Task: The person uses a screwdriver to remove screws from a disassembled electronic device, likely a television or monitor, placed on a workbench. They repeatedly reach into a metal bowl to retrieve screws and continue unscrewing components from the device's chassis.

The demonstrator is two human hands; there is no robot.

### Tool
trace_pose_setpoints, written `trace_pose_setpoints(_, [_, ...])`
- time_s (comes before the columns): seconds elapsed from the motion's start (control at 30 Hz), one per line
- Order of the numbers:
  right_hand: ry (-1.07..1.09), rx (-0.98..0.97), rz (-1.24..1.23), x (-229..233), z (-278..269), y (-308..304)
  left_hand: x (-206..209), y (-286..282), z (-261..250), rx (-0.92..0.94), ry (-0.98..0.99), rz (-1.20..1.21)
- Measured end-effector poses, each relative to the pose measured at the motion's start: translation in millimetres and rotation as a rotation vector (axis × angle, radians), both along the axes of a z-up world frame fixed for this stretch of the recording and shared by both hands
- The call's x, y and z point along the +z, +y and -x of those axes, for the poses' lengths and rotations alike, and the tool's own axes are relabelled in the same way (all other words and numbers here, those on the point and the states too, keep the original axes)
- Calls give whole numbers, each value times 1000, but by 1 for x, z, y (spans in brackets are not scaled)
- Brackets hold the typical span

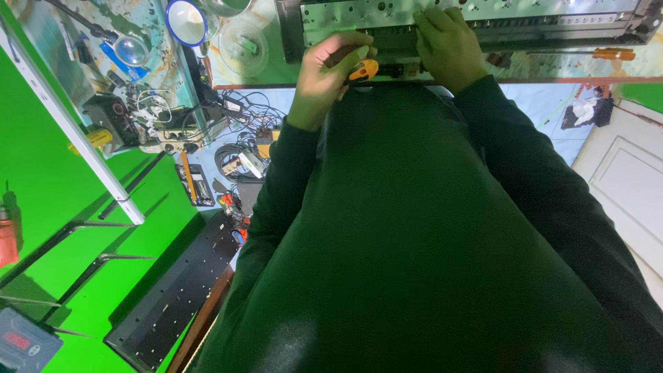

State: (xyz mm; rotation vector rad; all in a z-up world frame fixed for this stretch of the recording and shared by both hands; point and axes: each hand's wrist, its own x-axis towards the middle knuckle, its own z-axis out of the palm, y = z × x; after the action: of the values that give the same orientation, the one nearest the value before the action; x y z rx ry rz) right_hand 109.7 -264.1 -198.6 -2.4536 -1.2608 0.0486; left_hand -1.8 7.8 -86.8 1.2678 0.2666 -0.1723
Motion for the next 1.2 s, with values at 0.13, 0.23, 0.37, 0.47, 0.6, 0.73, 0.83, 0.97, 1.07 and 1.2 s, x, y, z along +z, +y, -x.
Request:
trace_pose_setpoints(0.13, [9,-2,-19,1,2,-4,-2,-1,6,-3,99,-62])
trace_pose_setpoints(0.23, [-32,-16,-15,-4,1,-2,-8,-3,4,5,-43,26])
trace_pose_setpoints(0.37, [12,9,-33,3,1,-2,-9,-6,5,20,-101,54])
trace_pose_setpoints(0.47, [119,-35,-117,23,6,-2,-9,-8,7,4,-42,11])
trace_pose_setpoints(0.6, [286,-87,-328,68,13,10,1,-21,-4,-11,28,45])
trace_pose_setpoints(0.73, [453,-86,-473,141,19,17,29,-44,-14,5,257,-86])
trace_pose_setpoints(0.83, [534,-148,-479,184,25,18,41,-59,-22,-31,114,-120])
trace_pose_setpoints(0.97, [544,-146,-467,198,17,9,41,-70,-29,-67,232,3])
trace_pose_setpoints(1.07, [761,-161,-511,194,10,-3,34,-78,-32,-103,211,0])
trace_pose_setpoints(1.2, [881,-173,-475,185,7,-19,14,-91,-27,-82,201,-64])
